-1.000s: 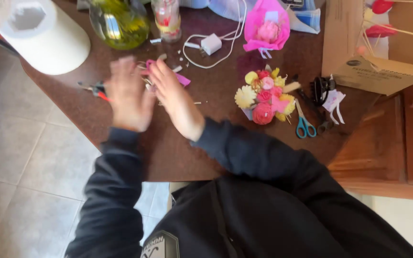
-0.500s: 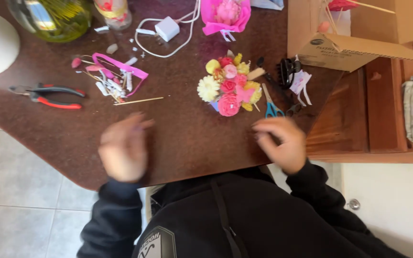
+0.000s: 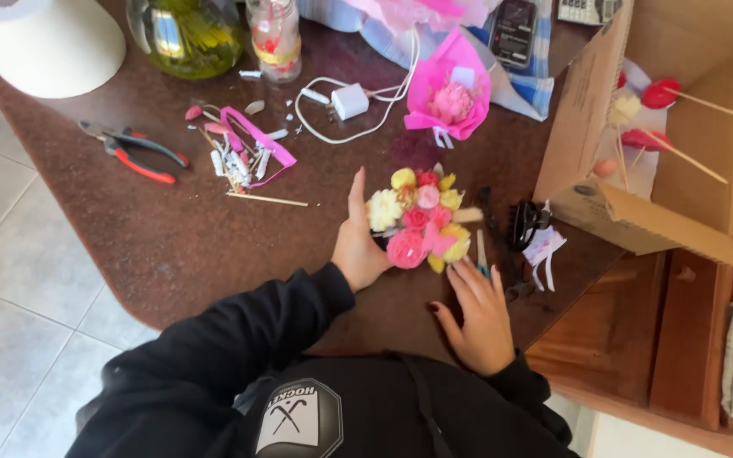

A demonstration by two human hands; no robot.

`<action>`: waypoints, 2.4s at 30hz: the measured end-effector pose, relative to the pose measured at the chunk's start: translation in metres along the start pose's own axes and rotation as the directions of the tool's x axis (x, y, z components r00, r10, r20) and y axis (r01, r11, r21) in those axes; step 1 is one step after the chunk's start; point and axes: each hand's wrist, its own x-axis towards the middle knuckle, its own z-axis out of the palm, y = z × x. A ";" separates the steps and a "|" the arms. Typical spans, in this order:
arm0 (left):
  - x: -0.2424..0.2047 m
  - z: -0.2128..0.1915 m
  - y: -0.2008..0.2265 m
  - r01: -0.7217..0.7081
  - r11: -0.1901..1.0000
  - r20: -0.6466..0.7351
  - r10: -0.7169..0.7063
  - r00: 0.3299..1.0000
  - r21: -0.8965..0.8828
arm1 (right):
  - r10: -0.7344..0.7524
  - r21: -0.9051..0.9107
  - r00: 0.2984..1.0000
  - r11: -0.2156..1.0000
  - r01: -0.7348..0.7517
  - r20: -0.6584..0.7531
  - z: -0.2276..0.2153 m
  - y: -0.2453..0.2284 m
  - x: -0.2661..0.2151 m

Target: Assembling a decorative artificial floral arrangement on a workbench.

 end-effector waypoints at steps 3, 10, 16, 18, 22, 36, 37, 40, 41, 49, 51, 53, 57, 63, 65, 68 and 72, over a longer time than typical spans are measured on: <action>0.000 -0.001 0.004 0.072 0.997 -0.035 -0.072 0.997 -0.011 | 0.039 0.016 0.999 0.999 -0.039 -0.011 0.001 0.002 0.000; -0.003 -0.004 0.000 0.027 0.999 -0.045 -0.025 0.999 0.040 | 0.084 0.029 0.995 0.996 -0.082 -0.059 -0.004 0.000 -0.001; -0.008 -0.016 0.002 -0.030 0.995 -0.085 0.039 0.996 0.098 | 0.096 0.077 0.989 0.993 -0.088 -0.114 -0.004 -0.001 0.001; -0.017 -0.022 0.002 -0.029 0.997 -0.089 0.035 0.995 0.071 | 0.133 0.098 0.983 0.988 -0.121 -0.126 -0.006 -0.003 -0.004; -0.032 -0.046 0.008 -0.005 0.995 -0.050 0.010 0.999 0.099 | 0.204 0.286 0.965 0.946 -0.151 -0.165 -0.012 -0.009 0.001; -0.048 -0.073 0.007 -0.144 0.987 0.068 0.149 0.987 -0.076 | 0.129 0.988 0.980 -0.005 -0.155 0.154 0.045 -0.019 0.007; -0.048 -0.075 0.009 -0.147 0.989 0.106 0.149 0.983 -0.019 | 0.121 0.986 0.979 0.021 -0.166 0.162 0.042 -0.024 0.012; -0.049 -0.078 0.012 -0.156 0.987 0.162 0.148 0.976 0.041 | 0.119 0.981 0.977 0.062 -0.186 0.177 0.036 -0.036 0.017; -0.050 -0.078 0.011 -0.162 0.986 0.174 0.151 0.973 0.047 | 0.117 0.978 0.975 0.077 -0.196 0.187 0.035 -0.038 0.018; -0.062 -0.077 0.011 -0.107 0.993 0.181 0.115 0.977 -0.056 | 0.140 0.982 0.972 -0.024 -0.187 0.189 0.048 -0.024 -0.001; -0.054 -0.081 0.011 -0.143 0.988 0.191 0.153 0.970 -0.061 | 0.153 0.992 0.980 -0.032 -0.121 0.124 0.050 -0.016 0.006; -0.059 -0.083 0.009 -0.109 0.992 0.147 0.118 0.982 -0.071 | 0.228 0.998 0.973 0.021 -0.052 0.046 0.048 -0.010 0.015; -0.077 -0.103 0.012 -0.052 0.998 0.047 0.053 0.998 -0.028 | 0.333 0.994 0.942 0.104 0.015 -0.049 0.025 -0.012 0.010; -0.092 -0.117 0.005 -0.070 0.997 -0.220 0.073 0.973 0.020 | 0.444 0.897 0.827 0.413 0.154 -0.346 0.019 0.002 0.021; -0.090 -0.115 0.009 -0.091 0.995 -0.268 0.098 0.958 0.038 | 0.451 0.864 0.796 0.473 0.171 -0.404 0.027 0.008 0.019; -0.083 -0.116 0.025 -0.055 0.993 -0.239 0.078 0.968 0.104 | 0.439 0.863 0.807 0.479 0.163 -0.395 0.028 0.010 0.022; -0.082 -0.113 0.019 -0.033 0.996 -0.257 0.053 0.965 0.082 | 0.453 0.860 0.810 0.497 0.118 -0.373 0.025 0.008 0.025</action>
